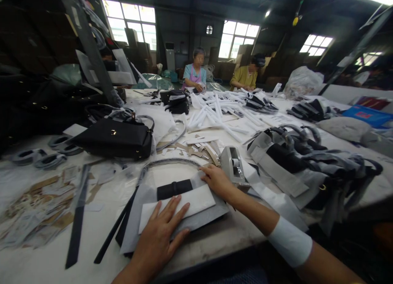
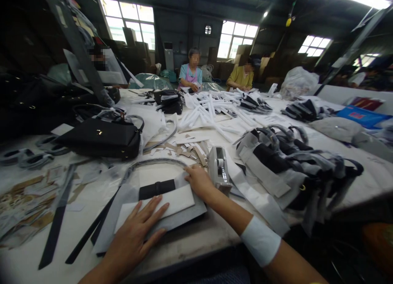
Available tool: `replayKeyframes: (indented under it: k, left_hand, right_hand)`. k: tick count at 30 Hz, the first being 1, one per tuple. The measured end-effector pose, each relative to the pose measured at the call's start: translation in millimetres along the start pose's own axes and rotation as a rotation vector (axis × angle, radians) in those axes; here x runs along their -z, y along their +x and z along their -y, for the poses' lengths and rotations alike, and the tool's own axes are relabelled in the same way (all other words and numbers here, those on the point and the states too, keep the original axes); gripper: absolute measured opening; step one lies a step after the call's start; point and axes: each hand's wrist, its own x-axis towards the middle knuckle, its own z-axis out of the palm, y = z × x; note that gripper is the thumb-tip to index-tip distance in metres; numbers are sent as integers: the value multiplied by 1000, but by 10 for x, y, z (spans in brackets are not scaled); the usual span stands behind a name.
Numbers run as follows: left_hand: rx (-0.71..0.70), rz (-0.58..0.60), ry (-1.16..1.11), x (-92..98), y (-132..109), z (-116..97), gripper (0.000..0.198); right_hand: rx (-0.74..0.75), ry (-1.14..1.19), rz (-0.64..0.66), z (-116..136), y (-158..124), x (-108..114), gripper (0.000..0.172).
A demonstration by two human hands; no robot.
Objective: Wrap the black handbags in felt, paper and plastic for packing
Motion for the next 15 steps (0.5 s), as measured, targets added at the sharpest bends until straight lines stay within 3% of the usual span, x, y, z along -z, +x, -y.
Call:
replayKeyframes:
  k: [5,10,13,15]
  left_hand:
    - [-26,-30,20,-14,4,14,60]
    - [-61,-84,103,-86,-29,5,58]
    - [-71,-111,150,-131,-41,2,58]
    - [-82,-135,170,-170,-43,7,58]
  right_hand:
    - [1,-29,-31,-4,4,-73,30]
    - [8,-19,-119,82,-119,47,30]
    - [220,20,-176,224,-423,67,31]
    - [450,28,-105,267,-680,-15,36]
